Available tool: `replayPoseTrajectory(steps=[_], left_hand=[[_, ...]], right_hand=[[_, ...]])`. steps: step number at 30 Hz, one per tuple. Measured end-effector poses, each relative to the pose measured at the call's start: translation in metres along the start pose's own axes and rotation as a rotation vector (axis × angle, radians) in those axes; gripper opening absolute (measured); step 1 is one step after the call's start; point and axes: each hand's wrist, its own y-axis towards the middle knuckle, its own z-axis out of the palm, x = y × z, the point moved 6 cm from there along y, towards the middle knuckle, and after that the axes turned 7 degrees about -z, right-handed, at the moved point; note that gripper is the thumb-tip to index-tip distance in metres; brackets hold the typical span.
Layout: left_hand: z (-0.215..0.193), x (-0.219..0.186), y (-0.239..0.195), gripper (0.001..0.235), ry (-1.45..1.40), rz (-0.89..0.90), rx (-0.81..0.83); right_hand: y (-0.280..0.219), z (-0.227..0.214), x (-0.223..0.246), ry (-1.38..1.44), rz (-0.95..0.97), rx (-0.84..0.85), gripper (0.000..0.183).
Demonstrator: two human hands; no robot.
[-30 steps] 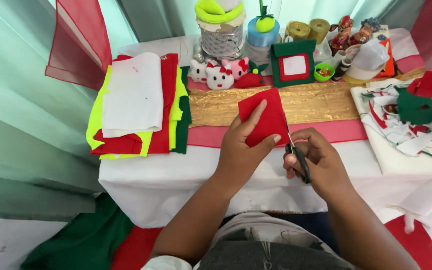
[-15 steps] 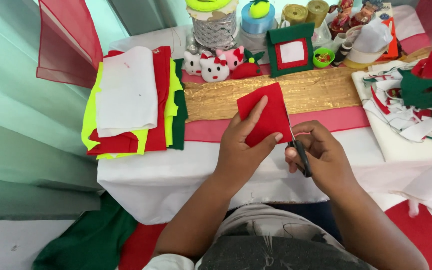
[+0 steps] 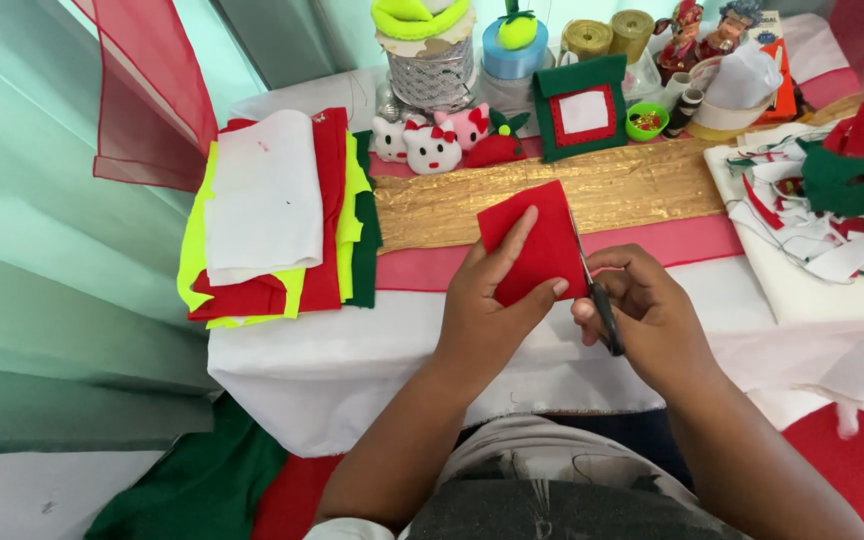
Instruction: Cutting and shaping small pieces of red felt to create decorations on a craft table.
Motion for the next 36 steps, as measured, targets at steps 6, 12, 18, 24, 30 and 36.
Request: replayPoseTrajectory(steps=[6, 12, 18, 24, 30, 36], left_hand=[[0.0, 0.008, 0.0, 0.071, 0.024, -0.015, 0.001], [0.003, 0.002, 0.0, 0.071, 0.006, -0.039, 0.02], [0.002, 0.002, -0.001, 0.07, 0.007, -0.057, 0.032], [-0.001, 0.004, -0.007, 0.056, -0.015, -0.047, -0.009], [-0.001, -0.014, -0.018, 0.057, -0.038, 0.021, -0.023], [-0.002, -0.018, -0.014, 0.055, -0.007, 0.022, -0.098]], right_hand=[[-0.003, 0.0, -0.003, 0.036, 0.012, -0.029, 0.037], [-0.002, -0.004, -0.003, 0.004, 0.052, -0.042, 0.036], [0.0, -0.001, -0.004, -0.003, 0.073, -0.062, 0.034], [-0.007, -0.002, -0.006, 0.025, 0.02, -0.077, 0.036], [-0.014, 0.004, 0.013, 0.059, -0.057, -0.036, 0.038], [-0.017, 0.0, -0.002, 0.13, -0.092, -0.031, 0.037]])
